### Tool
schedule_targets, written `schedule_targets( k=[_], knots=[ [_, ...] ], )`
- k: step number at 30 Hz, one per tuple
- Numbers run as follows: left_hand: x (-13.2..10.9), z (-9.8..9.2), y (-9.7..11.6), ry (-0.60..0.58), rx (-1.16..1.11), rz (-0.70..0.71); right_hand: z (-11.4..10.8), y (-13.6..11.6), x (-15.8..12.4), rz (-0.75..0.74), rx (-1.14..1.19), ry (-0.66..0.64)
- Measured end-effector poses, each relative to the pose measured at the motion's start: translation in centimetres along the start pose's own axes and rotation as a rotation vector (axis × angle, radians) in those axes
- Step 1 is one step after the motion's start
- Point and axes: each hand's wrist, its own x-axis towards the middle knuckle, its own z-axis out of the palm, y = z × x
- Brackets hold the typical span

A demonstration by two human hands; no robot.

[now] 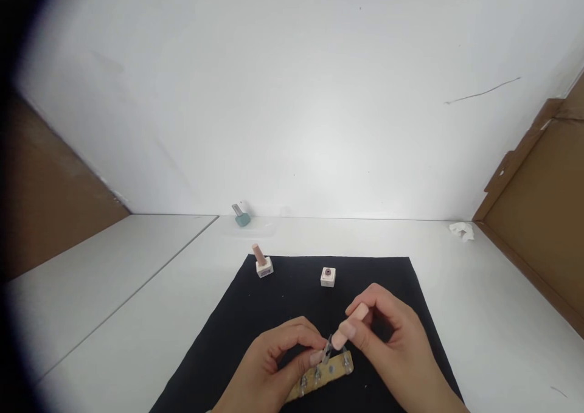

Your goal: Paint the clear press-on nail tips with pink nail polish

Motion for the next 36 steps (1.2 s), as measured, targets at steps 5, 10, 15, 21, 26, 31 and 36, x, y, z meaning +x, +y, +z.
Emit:
schedule_targets(
  k=[5, 10, 15, 21, 26, 31, 36],
  knots=[
    [-0.1, -0.1, -0.1, -0.030, 0.023, -0.009, 0.5, -0.3, 0.0, 0.014, -0.065, 0.190],
    [-0.1, 0.1, -0.1, -0.016, 0.019, -0.011, 0.5, -0.8, -0.1, -0.038, -0.063, 0.006],
    [-0.1, 0.2, 0.0, -0.023, 0.031, -0.014, 0.6, -1.1, -0.1, 0.022, -0.108, 0.184],
    [0.0, 0.1, 0.2, -0.022, 0.030, -0.026, 0.5, -1.1, -0.2, 0.041, -0.022, -0.039],
    [-0.1, 0.3, 0.3, -0.023, 0.032, -0.019, 0.5, -0.4, 0.1, 0.093, 0.003, 0.124],
    [-0.1, 0.4, 0.6, -0.022, 0.036, -0.031, 0.6, -0.3, 0.0, 0.088, 0.037, -0.031],
    [0.0, 0.4, 0.7, -0.018, 0.044, -0.040, 0.4, -0.7, 0.2, 0.137, -0.022, 0.173]
  ],
)
